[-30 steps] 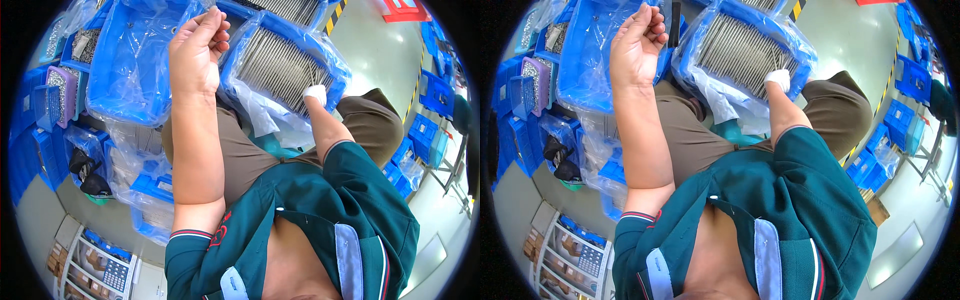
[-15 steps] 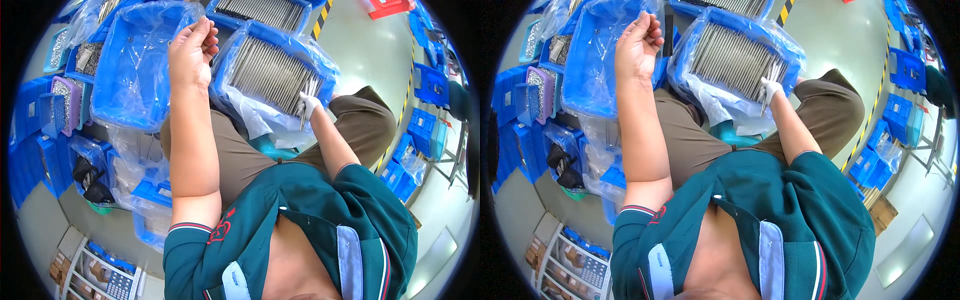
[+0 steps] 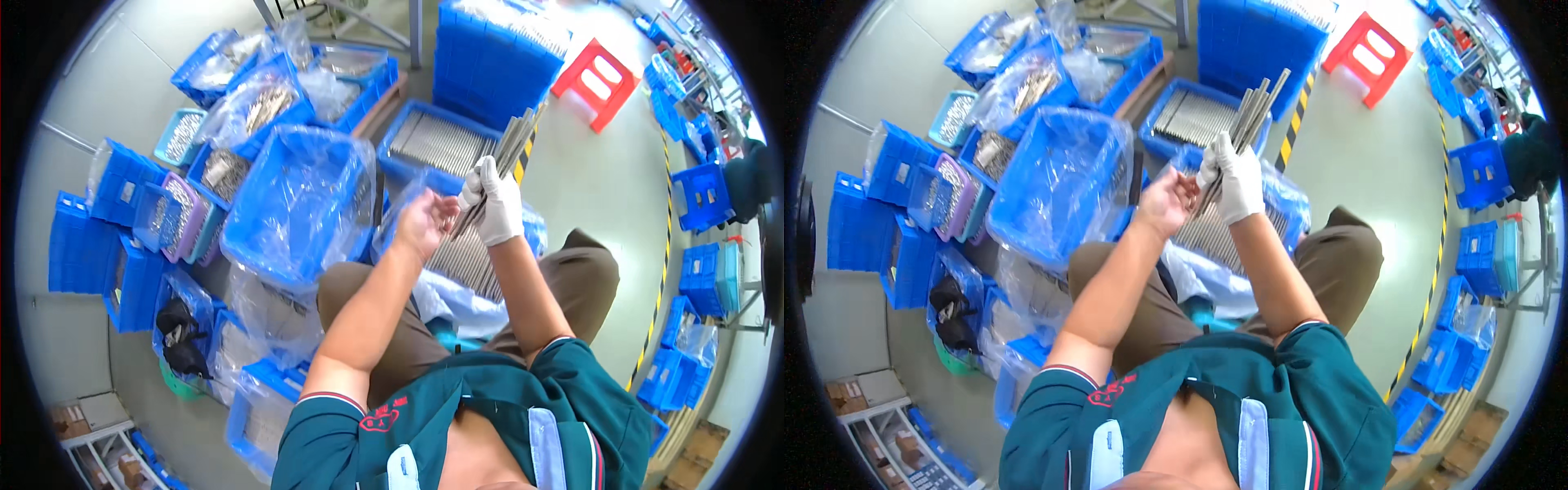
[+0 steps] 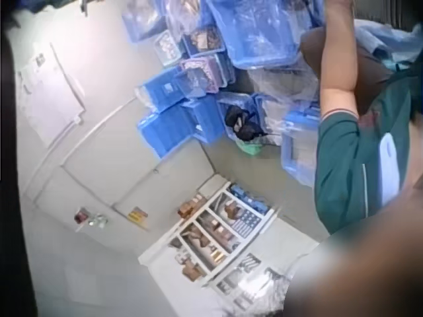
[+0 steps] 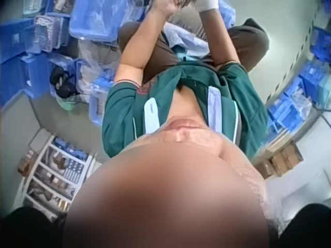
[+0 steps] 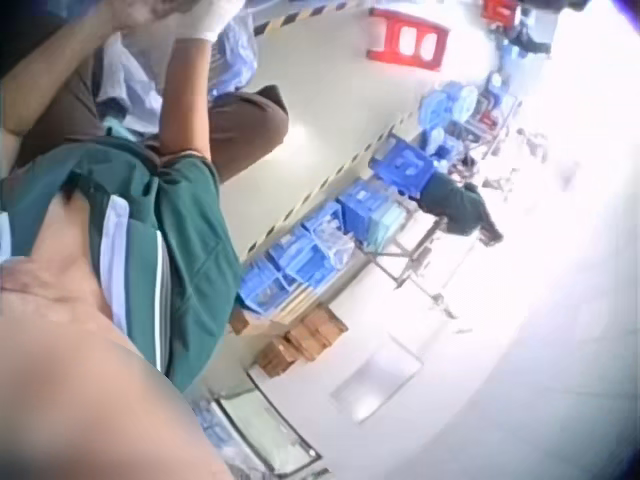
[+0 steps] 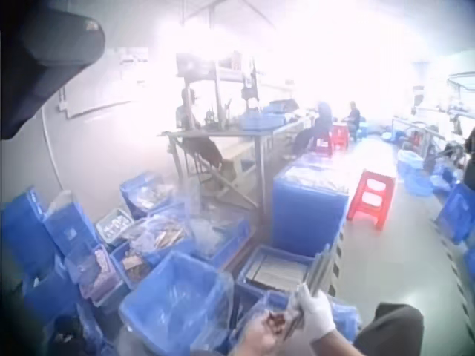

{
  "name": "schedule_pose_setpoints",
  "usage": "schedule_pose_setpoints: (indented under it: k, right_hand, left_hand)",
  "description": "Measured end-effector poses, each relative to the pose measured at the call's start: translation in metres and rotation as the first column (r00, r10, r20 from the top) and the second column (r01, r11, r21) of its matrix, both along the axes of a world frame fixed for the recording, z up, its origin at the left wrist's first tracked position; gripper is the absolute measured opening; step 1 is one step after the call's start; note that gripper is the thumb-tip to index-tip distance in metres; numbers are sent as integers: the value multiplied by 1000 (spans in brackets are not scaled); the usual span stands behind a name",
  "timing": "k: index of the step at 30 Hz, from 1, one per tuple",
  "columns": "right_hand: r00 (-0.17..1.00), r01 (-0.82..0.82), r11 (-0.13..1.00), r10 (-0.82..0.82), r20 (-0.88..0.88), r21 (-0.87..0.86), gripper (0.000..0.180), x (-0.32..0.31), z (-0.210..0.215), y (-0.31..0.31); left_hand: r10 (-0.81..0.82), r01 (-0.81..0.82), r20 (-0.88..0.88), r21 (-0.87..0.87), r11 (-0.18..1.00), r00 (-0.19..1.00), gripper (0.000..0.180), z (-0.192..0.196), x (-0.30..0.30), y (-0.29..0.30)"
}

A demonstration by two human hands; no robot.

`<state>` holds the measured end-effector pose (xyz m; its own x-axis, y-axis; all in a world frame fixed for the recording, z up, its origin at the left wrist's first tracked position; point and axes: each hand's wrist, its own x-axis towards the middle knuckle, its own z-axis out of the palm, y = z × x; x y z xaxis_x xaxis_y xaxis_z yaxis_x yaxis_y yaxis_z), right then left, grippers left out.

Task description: The recorder is counting and sorting thin metal rods from blue industrial bins.

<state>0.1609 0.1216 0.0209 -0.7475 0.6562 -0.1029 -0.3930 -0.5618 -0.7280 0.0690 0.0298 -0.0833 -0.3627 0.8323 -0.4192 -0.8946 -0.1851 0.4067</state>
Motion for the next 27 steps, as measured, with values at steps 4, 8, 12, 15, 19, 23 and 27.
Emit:
schedule_pose_setpoints:
  k: [4,8,12,15,19,23,27]
  right_hand:
    - [991,38,940,-79,109,338,23,2,19,-23]
    - [983,37,935,-97,155,351,15,-4,-6,-36]
    - [970,-19,913,-82,229,407,12,-1,-4,-23]
    - [947,-17,829,-166,274,559,11,8,-10,-13]
    - [899,-120,687,-232,372,717,19,26,-6,-8]
    - [915,-194,844,-28,402,500,17,36,-1,0]
    - [938,-209,941,117,325,266,18,40,8,-7]
  left_hand:
    - [77,-120,193,222,968,978,28,39,19,20]
    - [33,-67,107,328,942,994,29,50,16,17]
    - [157,-199,137,379,904,978,24,49,9,24]
    - [299,-290,14,289,912,954,19,58,-3,12]
    - [320,-286,-95,265,921,943,20,51,-20,-2]
    - [275,-250,-183,147,957,944,21,56,-18,0]
    - [235,-247,-194,-39,968,952,25,62,-1,7]
